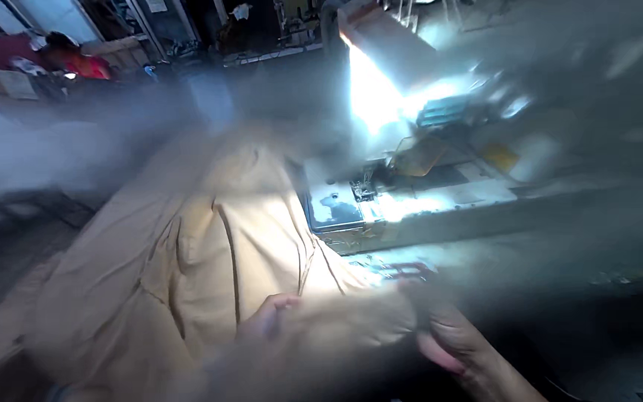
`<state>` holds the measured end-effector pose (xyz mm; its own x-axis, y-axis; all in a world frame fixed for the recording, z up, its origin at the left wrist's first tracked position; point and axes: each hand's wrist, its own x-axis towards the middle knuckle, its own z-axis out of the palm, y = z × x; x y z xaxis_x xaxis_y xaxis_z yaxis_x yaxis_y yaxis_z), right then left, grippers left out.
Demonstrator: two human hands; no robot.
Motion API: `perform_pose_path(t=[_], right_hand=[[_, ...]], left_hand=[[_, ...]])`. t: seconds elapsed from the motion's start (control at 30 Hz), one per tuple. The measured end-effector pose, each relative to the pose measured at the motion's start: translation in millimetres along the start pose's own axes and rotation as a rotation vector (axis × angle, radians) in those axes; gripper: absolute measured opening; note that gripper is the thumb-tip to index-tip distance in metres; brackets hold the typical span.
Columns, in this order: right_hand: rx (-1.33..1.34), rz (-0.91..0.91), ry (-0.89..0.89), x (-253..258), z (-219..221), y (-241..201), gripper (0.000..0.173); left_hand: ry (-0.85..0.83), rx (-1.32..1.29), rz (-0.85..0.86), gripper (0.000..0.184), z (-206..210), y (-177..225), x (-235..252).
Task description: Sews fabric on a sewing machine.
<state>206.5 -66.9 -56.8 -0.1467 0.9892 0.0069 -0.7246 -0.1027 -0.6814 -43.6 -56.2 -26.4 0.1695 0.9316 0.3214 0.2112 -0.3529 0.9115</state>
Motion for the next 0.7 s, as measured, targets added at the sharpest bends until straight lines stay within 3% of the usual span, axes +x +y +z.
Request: perform_pose_path(t=[0.07, 0.17, 0.23, 0.33, 0.4, 0.53, 0.6, 0.7], right_hand=[[-0.032, 0.002, 0.015, 6, 1, 5, 0.017], [-0.112, -0.068, -0.001, 11, -1, 5, 0.008], [-0.208, -0.192, -0.041, 11, -2, 0, 0.020], [-0.409, -0.369, -0.166, 7, -3, -3, 0.017], [-0.535, -0.404, -0.199, 5, 0, -2, 0.019], [-0.890, -0.567, -0.016, 8, 7, 7, 0.018], [-1.056, -0.648, 0.055, 16, 3, 8, 0.010], [-0.999, -0.644, -0.022, 29, -4, -1, 0.025]], left_hand=[[-0.005, 0.160, 0.060, 0.031, -1, -11, -1], [0.011, -0.323, -0.045, 0.028, -9, -8, 3], [-0.045, -0.484, -0.026, 0.026, -18, -10, 3], [-0.139, -0.225, 0.154, 0.017, -24, -14, 3], [-0.060, 0.011, 0.258, 0.017, -18, -9, 3], [0.146, 0.285, 0.409, 0.012, -4, -8, 12], [0.130, 0.272, 0.355, 0.015, 0, -12, 25], [-0.011, -0.076, 0.010, 0.016, 8, 5, 60]])
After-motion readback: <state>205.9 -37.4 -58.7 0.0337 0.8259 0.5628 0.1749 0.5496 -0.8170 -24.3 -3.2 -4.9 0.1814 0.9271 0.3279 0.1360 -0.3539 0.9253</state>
